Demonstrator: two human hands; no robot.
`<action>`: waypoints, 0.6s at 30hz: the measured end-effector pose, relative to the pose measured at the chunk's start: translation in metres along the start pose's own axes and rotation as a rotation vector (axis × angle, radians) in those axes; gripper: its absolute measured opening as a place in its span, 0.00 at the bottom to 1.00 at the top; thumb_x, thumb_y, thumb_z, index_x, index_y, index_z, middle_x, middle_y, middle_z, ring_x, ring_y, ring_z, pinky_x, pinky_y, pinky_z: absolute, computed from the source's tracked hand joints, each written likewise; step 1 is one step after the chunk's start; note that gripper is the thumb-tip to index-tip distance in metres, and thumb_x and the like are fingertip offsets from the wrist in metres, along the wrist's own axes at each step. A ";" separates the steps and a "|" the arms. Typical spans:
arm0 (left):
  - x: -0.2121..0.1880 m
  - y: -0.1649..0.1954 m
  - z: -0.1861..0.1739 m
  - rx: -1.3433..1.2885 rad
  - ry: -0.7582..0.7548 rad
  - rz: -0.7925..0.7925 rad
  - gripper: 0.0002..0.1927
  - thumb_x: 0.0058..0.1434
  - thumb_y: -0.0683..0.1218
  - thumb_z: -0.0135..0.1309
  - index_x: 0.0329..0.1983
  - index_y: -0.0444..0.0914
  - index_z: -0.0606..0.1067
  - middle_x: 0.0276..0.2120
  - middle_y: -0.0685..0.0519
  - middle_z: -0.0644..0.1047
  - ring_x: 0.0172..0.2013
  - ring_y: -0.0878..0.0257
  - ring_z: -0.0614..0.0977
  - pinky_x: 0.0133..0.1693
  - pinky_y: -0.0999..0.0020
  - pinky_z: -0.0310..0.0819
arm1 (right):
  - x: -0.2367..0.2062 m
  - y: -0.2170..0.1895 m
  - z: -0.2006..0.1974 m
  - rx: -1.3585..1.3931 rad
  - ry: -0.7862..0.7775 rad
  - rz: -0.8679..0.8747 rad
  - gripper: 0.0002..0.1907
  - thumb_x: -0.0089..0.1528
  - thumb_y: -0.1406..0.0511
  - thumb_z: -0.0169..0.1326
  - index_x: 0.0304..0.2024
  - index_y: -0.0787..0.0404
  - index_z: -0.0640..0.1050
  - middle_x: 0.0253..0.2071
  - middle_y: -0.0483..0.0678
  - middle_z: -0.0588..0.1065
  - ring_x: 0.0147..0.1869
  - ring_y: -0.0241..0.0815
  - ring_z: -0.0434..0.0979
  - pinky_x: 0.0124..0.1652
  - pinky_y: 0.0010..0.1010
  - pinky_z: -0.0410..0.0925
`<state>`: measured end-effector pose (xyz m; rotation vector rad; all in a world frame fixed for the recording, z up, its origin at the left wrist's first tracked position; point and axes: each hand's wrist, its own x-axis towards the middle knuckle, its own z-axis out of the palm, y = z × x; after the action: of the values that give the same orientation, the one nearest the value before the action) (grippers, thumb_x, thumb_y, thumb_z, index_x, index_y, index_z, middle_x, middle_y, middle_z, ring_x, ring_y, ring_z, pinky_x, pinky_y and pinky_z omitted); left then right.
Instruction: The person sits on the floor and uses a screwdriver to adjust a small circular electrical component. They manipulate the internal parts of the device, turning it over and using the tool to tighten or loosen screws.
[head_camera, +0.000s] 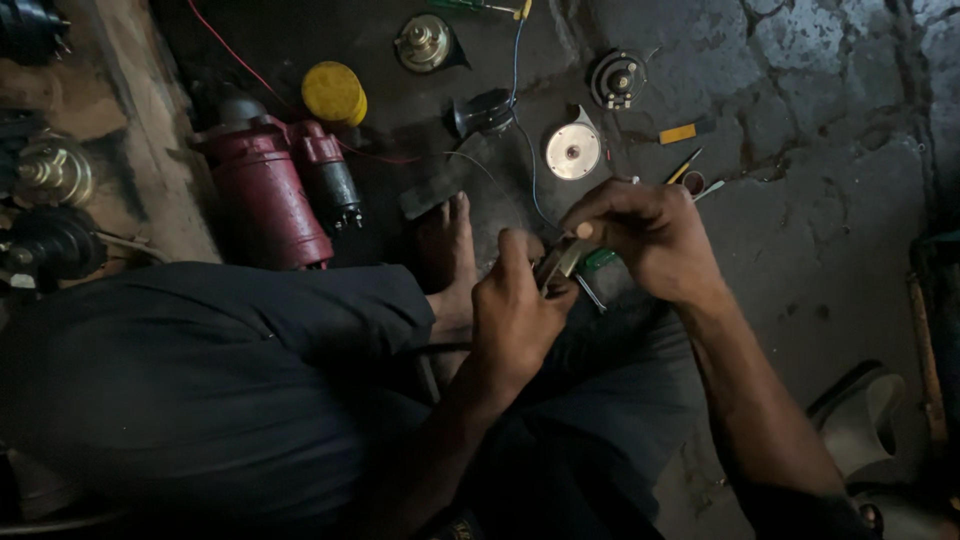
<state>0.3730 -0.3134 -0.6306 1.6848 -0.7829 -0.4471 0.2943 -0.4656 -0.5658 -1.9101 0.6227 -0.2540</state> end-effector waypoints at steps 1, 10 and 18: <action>0.000 -0.001 0.000 -0.003 0.002 0.011 0.23 0.53 0.38 0.66 0.46 0.32 0.66 0.32 0.40 0.78 0.29 0.51 0.85 0.27 0.63 0.81 | 0.000 -0.002 -0.001 -0.001 -0.010 -0.022 0.04 0.61 0.75 0.61 0.38 0.66 0.83 0.37 0.46 0.81 0.41 0.35 0.82 0.40 0.26 0.74; -0.001 0.003 -0.001 0.014 0.008 0.058 0.24 0.54 0.39 0.67 0.46 0.32 0.65 0.32 0.39 0.78 0.30 0.51 0.85 0.27 0.63 0.79 | 0.002 -0.004 0.003 -0.188 0.083 -0.060 0.04 0.61 0.75 0.61 0.39 0.66 0.83 0.35 0.47 0.81 0.40 0.36 0.78 0.40 0.28 0.70; -0.001 0.005 -0.003 -0.003 0.004 0.024 0.25 0.53 0.39 0.68 0.46 0.33 0.66 0.33 0.40 0.79 0.33 0.51 0.85 0.31 0.60 0.79 | 0.002 -0.001 0.004 -0.097 0.016 -0.002 0.04 0.61 0.75 0.60 0.39 0.66 0.83 0.37 0.46 0.80 0.42 0.35 0.80 0.41 0.28 0.71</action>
<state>0.3729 -0.3112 -0.6255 1.6719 -0.7982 -0.4284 0.2981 -0.4627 -0.5668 -2.0032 0.6546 -0.2444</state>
